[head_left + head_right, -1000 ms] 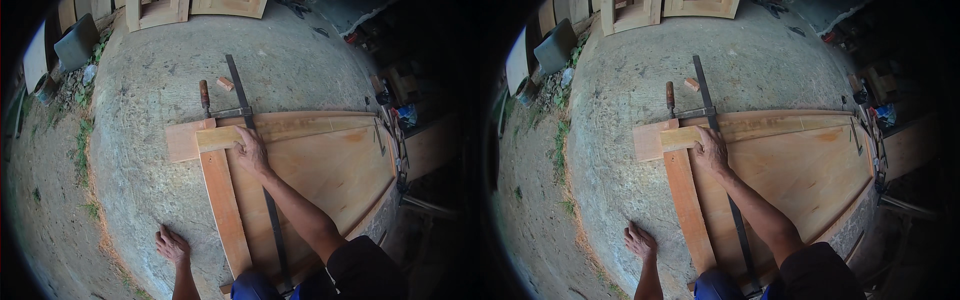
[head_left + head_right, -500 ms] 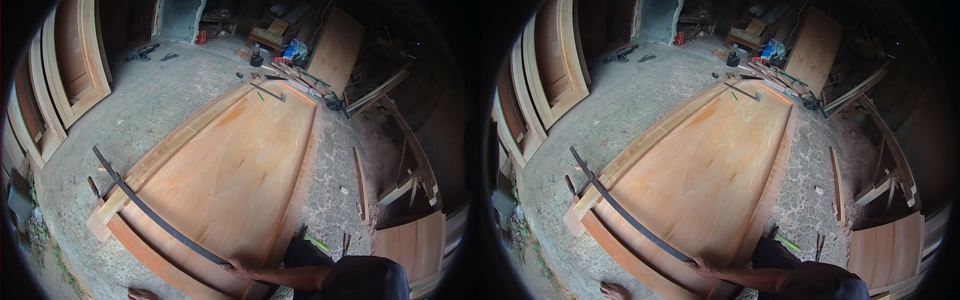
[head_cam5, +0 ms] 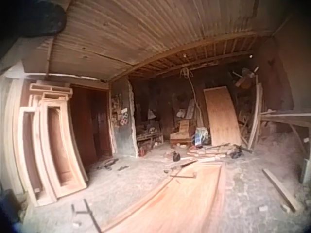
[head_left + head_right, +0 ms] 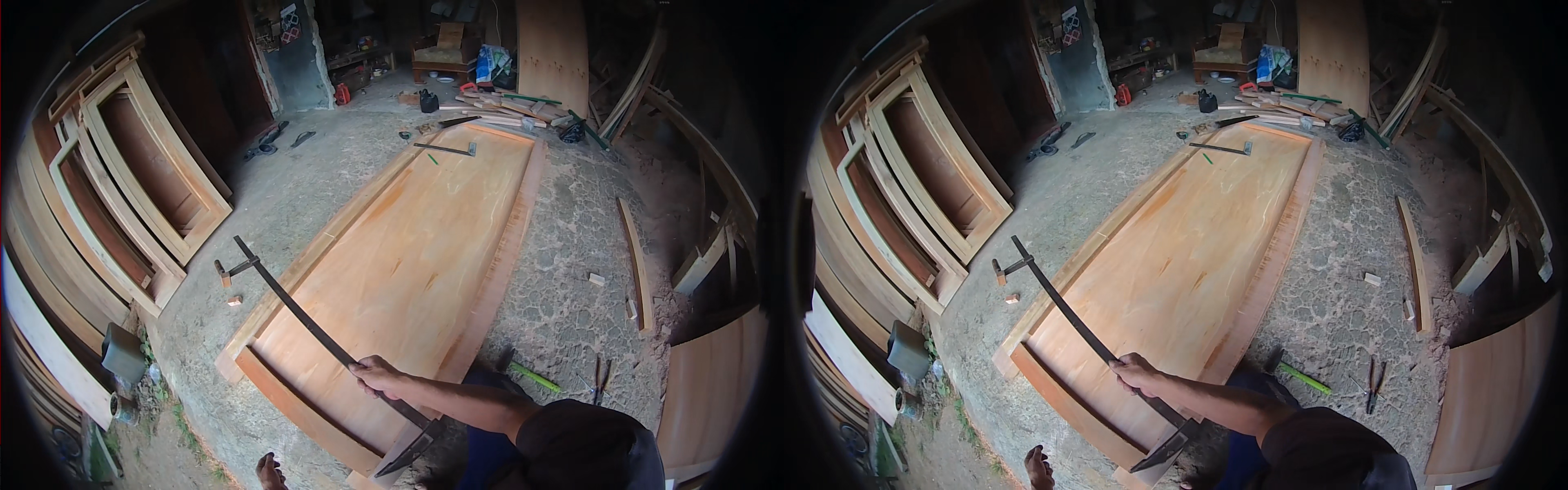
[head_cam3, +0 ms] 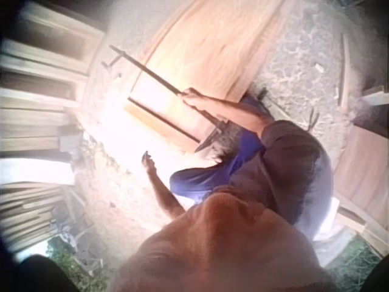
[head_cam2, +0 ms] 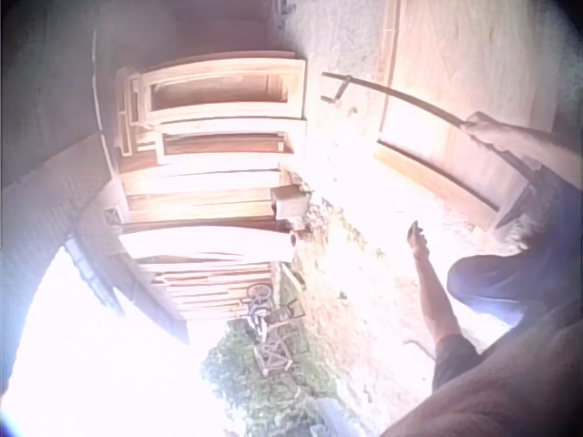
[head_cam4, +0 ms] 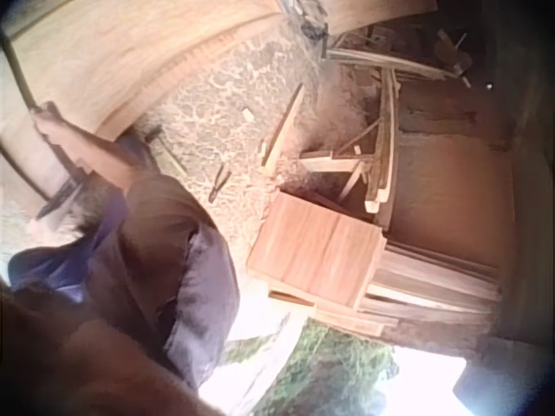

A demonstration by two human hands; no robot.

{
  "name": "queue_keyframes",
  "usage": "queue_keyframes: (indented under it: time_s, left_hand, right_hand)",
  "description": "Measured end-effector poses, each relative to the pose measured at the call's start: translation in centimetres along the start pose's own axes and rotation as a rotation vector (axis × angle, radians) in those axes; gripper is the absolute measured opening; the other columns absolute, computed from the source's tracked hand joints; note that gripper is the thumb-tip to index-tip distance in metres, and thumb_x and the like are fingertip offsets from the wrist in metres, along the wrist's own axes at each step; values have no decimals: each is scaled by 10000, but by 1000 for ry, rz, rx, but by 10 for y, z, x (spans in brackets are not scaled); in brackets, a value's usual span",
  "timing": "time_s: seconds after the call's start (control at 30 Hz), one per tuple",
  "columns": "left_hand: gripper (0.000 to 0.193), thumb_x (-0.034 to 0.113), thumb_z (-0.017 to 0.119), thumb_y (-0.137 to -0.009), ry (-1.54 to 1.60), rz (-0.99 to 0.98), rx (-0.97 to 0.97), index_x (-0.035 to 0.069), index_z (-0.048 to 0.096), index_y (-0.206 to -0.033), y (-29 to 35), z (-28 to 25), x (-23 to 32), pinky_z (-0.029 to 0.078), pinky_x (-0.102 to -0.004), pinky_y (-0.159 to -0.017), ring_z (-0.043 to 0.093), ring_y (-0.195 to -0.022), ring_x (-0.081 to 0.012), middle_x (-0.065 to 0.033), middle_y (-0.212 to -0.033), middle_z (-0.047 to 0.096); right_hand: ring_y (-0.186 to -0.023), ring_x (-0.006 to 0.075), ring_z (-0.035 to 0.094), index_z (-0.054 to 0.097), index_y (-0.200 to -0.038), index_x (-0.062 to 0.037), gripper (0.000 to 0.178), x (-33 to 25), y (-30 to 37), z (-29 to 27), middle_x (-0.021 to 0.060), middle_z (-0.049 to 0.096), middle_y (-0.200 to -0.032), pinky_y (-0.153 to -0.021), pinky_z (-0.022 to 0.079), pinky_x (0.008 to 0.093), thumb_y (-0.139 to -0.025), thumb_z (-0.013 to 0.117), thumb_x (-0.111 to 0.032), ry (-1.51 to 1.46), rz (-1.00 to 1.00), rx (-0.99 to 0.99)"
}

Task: The person assembles a wooden frame on a large plywood sheet using a hammer and nails. They secure wooden strips to the plywood, then mark the plywood with a pencil using a wooden strip as a guide.

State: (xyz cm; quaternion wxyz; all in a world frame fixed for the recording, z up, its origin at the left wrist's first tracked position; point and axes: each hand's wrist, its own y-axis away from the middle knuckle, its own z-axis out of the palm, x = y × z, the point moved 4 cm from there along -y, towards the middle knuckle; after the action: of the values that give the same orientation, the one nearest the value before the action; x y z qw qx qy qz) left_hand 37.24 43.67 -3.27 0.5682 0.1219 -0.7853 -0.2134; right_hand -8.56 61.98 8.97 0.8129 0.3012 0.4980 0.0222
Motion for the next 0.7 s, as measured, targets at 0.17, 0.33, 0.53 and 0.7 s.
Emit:
queue_keyframes:
  time_s: [0.17, 0.33, 0.53, 0.7]
  left_hand:
    - [537, -51, 457, -857, 437, -113, -76, 40, 492, -1384, 65, 46, 80, 417, -206, -526, 484, -630, -78, -88, -1083, 555]
    - [401, -128, 435, -882, 681, -38, -265, 9, 553, -1240, 85, 112, 139, 608, -319, -796, 678, -935, -225, -122, -1051, 658]
    - [316, -87, 456, -915, 608, -156, -643, 26, 614, -1165, 175, 296, 134, 587, -343, -804, 696, -897, -233, -100, -1023, 694]
    - [196, 14, 507, -957, 659, -436, -752, 27, 608, -1125, 235, 413, 68, 574, -343, -725, 674, -796, -230, -105, -964, 682]
  right_hand:
    - [-444, 80, 452, 538, -829, -109, 285, -32, 88, -142, -10, 511, -625, -386, 361, 268, -1050, 541, -288, -17, -89, 166]
    - [-407, 89, 427, 527, -820, -70, 297, -40, 219, -283, 19, 501, -595, -355, 345, 287, -1060, 512, -245, 298, -145, 504]
    - [-384, 102, 441, 527, -769, -79, 346, 65, 371, -396, 15, 507, -576, -343, 333, 286, -1031, 547, -305, 215, -73, 877]
    - [-379, 99, 436, 537, -747, -103, 374, 198, 436, -448, 3, 491, -549, -338, 314, 274, -1021, 527, -357, 187, -151, 1070]
